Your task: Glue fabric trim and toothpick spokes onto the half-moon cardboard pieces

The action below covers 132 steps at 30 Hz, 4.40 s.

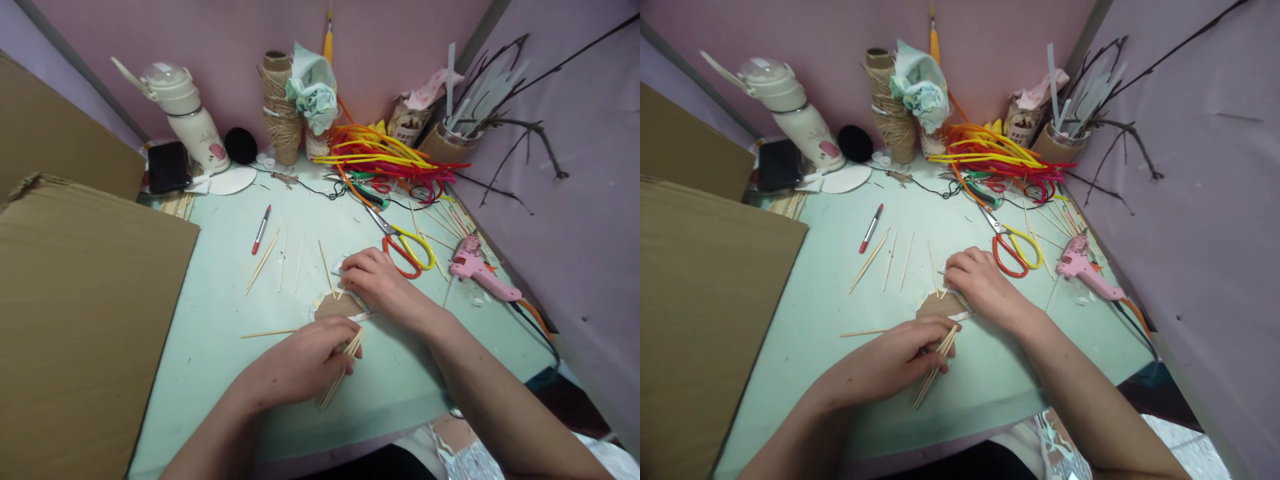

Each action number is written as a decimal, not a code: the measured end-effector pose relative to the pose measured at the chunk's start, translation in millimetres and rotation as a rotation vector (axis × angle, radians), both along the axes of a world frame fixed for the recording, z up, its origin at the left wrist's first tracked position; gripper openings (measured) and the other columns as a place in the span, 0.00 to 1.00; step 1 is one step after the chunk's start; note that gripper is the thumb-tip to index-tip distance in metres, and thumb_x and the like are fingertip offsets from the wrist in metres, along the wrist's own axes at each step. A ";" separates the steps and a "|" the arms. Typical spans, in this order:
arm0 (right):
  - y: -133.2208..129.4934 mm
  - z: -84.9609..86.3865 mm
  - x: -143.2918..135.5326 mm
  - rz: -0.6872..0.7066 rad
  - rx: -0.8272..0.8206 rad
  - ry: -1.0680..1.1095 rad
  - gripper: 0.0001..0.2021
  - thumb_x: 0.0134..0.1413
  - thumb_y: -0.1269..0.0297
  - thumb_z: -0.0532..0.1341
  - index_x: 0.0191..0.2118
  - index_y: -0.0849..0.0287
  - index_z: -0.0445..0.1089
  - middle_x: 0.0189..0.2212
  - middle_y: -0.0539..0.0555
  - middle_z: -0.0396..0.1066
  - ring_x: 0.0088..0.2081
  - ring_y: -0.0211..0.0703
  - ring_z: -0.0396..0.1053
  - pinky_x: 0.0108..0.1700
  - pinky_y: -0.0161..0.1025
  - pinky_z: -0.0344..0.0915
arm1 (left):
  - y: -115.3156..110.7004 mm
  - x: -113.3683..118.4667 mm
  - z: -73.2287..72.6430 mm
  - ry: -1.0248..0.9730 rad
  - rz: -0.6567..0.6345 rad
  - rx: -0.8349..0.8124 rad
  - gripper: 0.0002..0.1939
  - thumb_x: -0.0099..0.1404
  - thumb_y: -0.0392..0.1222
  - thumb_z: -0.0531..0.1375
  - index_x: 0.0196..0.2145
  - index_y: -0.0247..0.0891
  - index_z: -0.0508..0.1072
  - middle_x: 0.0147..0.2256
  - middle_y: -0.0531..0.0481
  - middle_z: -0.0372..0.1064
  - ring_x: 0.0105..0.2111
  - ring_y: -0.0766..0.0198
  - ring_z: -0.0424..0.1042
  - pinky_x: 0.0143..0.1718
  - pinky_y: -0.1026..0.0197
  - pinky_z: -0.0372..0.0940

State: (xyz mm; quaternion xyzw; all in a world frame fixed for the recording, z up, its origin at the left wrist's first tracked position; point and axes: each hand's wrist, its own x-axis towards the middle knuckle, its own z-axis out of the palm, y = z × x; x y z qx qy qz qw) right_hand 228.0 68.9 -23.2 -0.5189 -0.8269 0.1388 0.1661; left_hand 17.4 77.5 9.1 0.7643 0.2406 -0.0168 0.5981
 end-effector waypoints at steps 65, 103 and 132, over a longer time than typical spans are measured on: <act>-15.3 -16.6 -1.6 0.056 0.213 0.103 0.12 0.65 0.73 0.54 0.46 0.62 0.74 0.45 0.61 0.76 0.44 0.48 0.73 0.42 0.46 0.73 | -1.1 -0.2 -1.2 0.010 -0.005 0.021 0.08 0.66 0.33 0.52 0.31 0.39 0.68 0.37 0.55 0.70 0.38 0.65 0.67 0.41 0.60 0.60; -11.4 -5.3 25.4 -0.307 0.064 -0.006 0.14 0.57 0.64 0.64 0.48 0.61 0.73 0.48 0.63 0.73 0.50 0.58 0.68 0.52 0.57 0.68 | 5.9 -5.9 -1.5 -0.026 0.268 -0.262 0.11 0.73 0.44 0.48 0.42 0.38 0.67 0.43 0.46 0.74 0.41 0.62 0.74 0.45 0.57 0.66; 1.2 -5.9 16.5 -0.223 0.013 -0.101 0.16 0.56 0.68 0.62 0.51 0.63 0.71 0.54 0.65 0.70 0.54 0.58 0.68 0.54 0.53 0.66 | -1.8 -4.9 -5.8 0.101 0.150 -0.202 0.11 0.72 0.44 0.45 0.44 0.41 0.65 0.51 0.46 0.71 0.41 0.60 0.76 0.42 0.57 0.67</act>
